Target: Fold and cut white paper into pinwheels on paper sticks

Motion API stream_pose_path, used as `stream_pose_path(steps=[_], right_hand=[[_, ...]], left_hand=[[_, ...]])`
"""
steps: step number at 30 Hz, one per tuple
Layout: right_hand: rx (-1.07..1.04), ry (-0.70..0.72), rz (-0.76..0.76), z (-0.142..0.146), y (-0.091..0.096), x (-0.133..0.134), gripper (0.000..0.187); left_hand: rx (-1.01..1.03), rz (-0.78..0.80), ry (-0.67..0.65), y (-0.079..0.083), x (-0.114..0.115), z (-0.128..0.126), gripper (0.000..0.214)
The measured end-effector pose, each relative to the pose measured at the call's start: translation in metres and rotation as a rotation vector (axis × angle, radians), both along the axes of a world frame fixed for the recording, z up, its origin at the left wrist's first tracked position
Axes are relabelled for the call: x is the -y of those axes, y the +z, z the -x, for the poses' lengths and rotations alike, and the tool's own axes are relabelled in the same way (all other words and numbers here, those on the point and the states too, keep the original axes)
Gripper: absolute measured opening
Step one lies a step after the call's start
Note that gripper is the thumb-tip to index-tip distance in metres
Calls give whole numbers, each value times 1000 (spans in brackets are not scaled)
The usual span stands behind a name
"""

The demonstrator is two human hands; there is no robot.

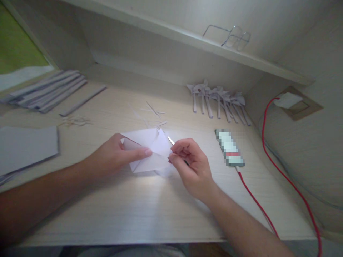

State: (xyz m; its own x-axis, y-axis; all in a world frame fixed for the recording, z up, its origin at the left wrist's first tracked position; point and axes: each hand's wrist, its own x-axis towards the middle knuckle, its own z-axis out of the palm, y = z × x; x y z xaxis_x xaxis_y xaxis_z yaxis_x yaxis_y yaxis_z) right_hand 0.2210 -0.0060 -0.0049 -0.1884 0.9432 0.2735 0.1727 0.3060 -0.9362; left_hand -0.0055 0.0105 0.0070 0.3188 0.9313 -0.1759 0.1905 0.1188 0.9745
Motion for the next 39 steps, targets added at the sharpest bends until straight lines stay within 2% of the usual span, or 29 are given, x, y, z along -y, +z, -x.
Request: stream_pose_path(steps=[7, 12, 17, 25, 31, 39], right_hand=[[21, -18, -6, -1, -3, 0, 15], [147, 27, -61, -4, -3, 1, 11], [246, 100, -74, -5, 0, 0, 14], [216, 175, -31, -4, 3, 1, 13], [254, 234, -99, -2, 7, 1, 12], [228, 208, -97, -2, 2, 4, 15]], left_hand=[[141, 74, 2, 0, -6, 4, 30], [39, 110, -12, -2, -12, 7, 22], [21, 59, 35, 2, -10, 4, 18], [72, 73, 88, 3, -8, 4, 29], [55, 32, 104, 6, -7, 2, 28], [75, 36, 99, 5, -6, 1, 27]])
